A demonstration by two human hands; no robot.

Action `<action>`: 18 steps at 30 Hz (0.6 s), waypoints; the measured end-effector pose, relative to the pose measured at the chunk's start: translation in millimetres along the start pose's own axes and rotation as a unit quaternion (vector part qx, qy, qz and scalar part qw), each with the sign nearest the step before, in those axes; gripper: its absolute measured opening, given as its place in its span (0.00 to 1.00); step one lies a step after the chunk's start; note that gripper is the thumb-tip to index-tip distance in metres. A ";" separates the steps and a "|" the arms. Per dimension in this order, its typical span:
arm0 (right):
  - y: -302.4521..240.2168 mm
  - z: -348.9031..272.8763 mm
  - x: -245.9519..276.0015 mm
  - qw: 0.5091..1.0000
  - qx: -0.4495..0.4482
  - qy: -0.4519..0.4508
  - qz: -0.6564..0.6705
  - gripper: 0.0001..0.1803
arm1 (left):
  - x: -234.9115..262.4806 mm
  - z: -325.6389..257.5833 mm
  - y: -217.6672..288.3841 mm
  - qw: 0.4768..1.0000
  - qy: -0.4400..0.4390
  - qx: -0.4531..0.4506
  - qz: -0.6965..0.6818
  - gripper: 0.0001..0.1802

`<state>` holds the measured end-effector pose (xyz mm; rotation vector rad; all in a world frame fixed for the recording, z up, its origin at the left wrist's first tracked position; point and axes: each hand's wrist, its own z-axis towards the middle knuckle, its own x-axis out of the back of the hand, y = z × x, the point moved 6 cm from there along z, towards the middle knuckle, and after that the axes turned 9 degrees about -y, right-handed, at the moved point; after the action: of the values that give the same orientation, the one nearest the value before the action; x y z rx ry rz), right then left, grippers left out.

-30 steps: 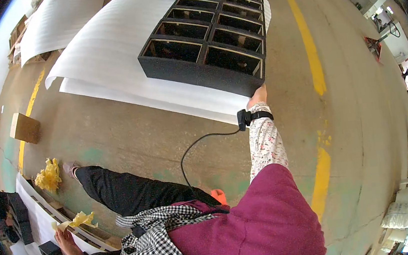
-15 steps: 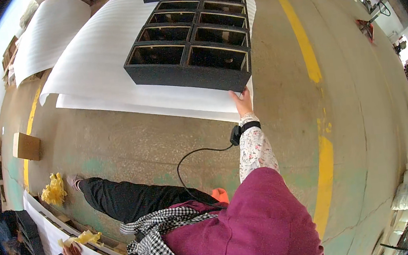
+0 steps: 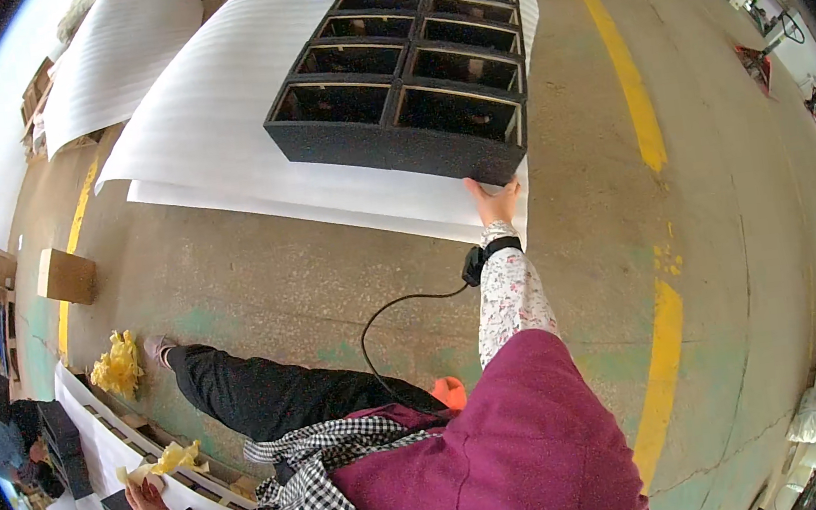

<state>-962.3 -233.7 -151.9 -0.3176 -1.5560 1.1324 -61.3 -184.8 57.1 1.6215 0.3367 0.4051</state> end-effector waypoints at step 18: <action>-8.9 -3.0 2.1 0.994 -0.021 0.011 0.104 0.57 | 2.0 -26.2 -2.5 1.000 0.008 -0.001 -0.010 0.15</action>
<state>-957.2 -235.3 -143.9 -0.5284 -1.5550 1.2537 -71.3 -160.4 56.6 1.6121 0.3636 0.4027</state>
